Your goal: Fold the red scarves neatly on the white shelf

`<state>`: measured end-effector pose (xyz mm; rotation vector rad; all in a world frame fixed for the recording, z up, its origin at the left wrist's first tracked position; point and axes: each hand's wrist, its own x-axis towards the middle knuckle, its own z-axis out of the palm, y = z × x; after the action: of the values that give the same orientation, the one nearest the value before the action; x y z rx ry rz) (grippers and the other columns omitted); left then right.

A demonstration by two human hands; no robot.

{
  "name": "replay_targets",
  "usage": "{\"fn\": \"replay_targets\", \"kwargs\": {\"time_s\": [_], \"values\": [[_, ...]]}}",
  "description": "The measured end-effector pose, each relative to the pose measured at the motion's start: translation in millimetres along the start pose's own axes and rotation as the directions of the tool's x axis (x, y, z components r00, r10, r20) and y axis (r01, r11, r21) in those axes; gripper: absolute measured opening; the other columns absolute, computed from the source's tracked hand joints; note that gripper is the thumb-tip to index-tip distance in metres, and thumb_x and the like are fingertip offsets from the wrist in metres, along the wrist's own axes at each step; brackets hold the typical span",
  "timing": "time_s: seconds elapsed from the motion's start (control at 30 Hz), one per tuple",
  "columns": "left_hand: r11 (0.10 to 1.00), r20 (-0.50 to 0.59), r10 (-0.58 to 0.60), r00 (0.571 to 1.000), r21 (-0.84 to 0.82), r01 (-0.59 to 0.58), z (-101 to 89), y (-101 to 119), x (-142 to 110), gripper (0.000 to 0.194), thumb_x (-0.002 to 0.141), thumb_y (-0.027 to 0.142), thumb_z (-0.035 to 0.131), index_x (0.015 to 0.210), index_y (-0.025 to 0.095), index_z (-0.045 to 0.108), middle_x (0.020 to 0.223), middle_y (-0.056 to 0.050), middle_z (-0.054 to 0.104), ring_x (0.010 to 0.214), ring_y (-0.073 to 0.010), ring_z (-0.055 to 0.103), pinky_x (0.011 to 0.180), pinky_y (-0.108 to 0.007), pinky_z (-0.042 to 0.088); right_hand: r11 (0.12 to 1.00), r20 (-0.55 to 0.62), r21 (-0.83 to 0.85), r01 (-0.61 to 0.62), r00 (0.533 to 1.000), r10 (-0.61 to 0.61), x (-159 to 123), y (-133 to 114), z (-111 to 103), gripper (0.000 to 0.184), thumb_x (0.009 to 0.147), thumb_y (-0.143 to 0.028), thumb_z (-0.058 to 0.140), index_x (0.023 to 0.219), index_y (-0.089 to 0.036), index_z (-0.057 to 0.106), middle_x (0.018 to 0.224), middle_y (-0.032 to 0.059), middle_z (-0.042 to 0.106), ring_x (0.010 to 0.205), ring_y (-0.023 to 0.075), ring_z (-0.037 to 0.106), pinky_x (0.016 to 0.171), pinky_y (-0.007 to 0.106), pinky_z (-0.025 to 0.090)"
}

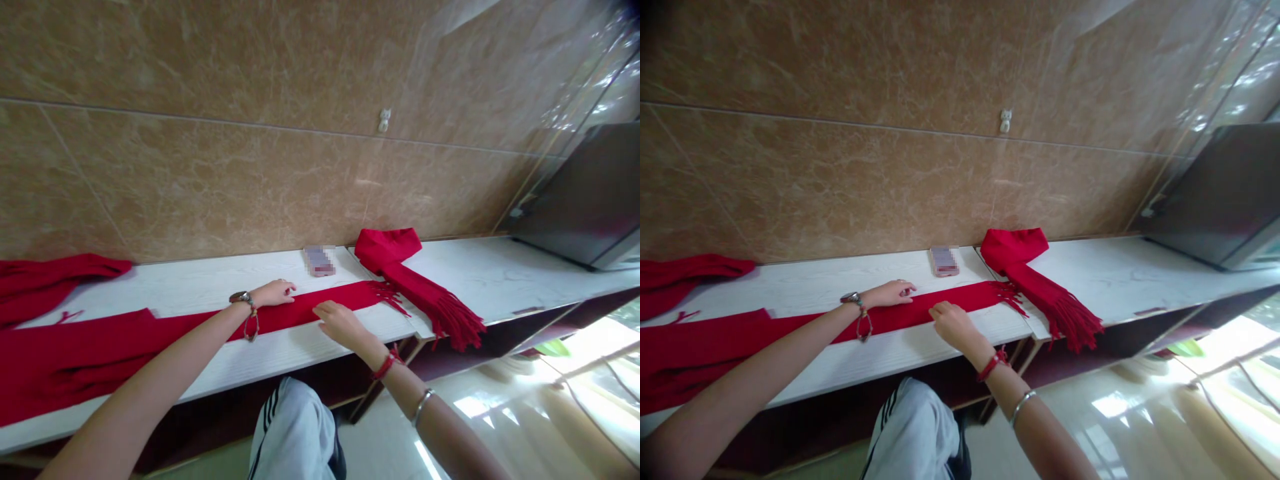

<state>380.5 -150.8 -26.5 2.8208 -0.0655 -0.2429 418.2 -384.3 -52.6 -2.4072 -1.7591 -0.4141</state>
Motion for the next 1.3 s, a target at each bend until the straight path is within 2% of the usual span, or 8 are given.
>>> {"fn": "replay_targets", "kwargs": {"time_s": [0.1,0.27,0.43,0.67,0.93,1.03,1.13,1.3], "values": [[0.998,0.097,-0.058,0.994,0.001,0.058,-10.7,-13,5,0.037,0.069,0.036,0.06,0.098,0.012,0.062,0.082,-0.006,0.064,0.073,-0.0189,0.056,0.066,-0.025,0.04,0.994,0.048,-0.072,0.084,0.996,-0.081,14,-24,-2,0.012,0.084,-0.012,0.049,0.091,-0.013,0.058,0.087,0.0078,0.063,0.083,0.0192,0.057,0.07,0.03,0.046],[0.997,0.242,-0.027,0.97,-0.065,0.044,-21.8,-29,-7,0.026,0.064,0.039,0.061,0.072,0.015,0.063,0.059,0.001,0.057,0.057,-0.0133,0.046,0.055,-0.023,0.034,0.973,0.11,-0.146,0.18,0.98,-0.165,26,-31,-4,0.014,0.083,-0.009,0.049,0.096,-0.01,0.055,0.081,0.009,0.062,0.075,0.0202,0.057,0.061,0.03,0.045],[0.985,0.25,0.034,0.968,-0.174,0.01,-21.8,-31,-6,0.028,0.067,0.039,0.056,0.078,0.014,0.064,0.065,0.001,0.059,0.06,-0.0128,0.046,0.055,-0.022,0.033,0.971,0.064,-0.157,0.179,0.983,-0.171,28,-27,0,0.024,0.087,-0.012,0.044,0.111,-0.014,0.049,0.081,0.0071,0.06,0.075,0.0199,0.055,0.058,0.029,0.042],[0.965,0.243,0.041,0.969,-0.262,0.025,-14.8,-37,3,0.026,0.064,0.039,0.058,0.068,0.014,0.063,0.056,0.002,0.055,0.054,-0.0109,0.042,0.052,-0.022,0.031,0.986,-0.061,-0.117,0.118,0.99,-0.126,28,-30,4,0.023,0.088,-0.018,0.045,0.11,-0.018,0.053,0.085,0.0067,0.058,0.079,0.02,0.049,0.07,0.034,0.039],[0.933,0.245,0.036,0.969,-0.356,0.056,-21.9,-43,-6,0.03,0.062,0.035,0.06,0.083,0.014,0.065,0.068,-0.001,0.061,0.062,-0.0122,0.048,0.057,-0.021,0.036,0.984,-0.035,-0.175,0.015,0.999,-0.022,35,-48,11,0.014,0.086,-0.013,0.045,0.094,-0.014,0.057,0.084,0.0091,0.057,0.079,0.0217,0.05,0.066,0.034,0.042],[0.894,0.204,0.062,0.977,-0.446,0.036,-39.8,-34,-12,0.041,0.066,0.038,0.06,0.099,0.014,0.061,0.076,-0.002,0.061,0.068,-0.0125,0.05,0.059,-0.02,0.037,0.988,-0.06,-0.152,-0.034,0.998,0.025,33,-45,4,0.023,0.087,-0.012,0.042,0.108,-0.012,0.053,0.084,0.01,0.058,0.078,0.0212,0.053,0.065,0.032,0.044],[0.829,0.125,0.101,0.987,-0.559,-0.014,-67.4,-11,-9,0.046,0.068,0.039,0.062,0.107,0.014,0.057,0.082,-0.002,0.059,0.072,-0.012,0.051,0.061,-0.02,0.037,0.984,-0.119,-0.117,-0.137,0.985,0.123,30,-33,-11,0.035,0.087,-0.011,0.038,0.121,-0.011,0.046,0.084,0.0098,0.059,0.077,0.0203,0.055,0.064,0.03,0.046],[0.758,0.016,0.205,0.979,-0.636,-0.148,-99.8,46,26,0.039,0.072,0.034,0.061,0.106,0.015,0.059,0.077,0.0,0.058,0.061,-0.0075,0.045,0.051,-0.018,0.031,0.917,-0.197,-0.104,-0.386,0.911,0.361,16,5,-46,0.047,0.087,-0.009,0.03,0.133,-0.016,0.036,0.091,0.0105,0.06,0.073,0.018,0.057,0.065,0.026,0.047]]}}
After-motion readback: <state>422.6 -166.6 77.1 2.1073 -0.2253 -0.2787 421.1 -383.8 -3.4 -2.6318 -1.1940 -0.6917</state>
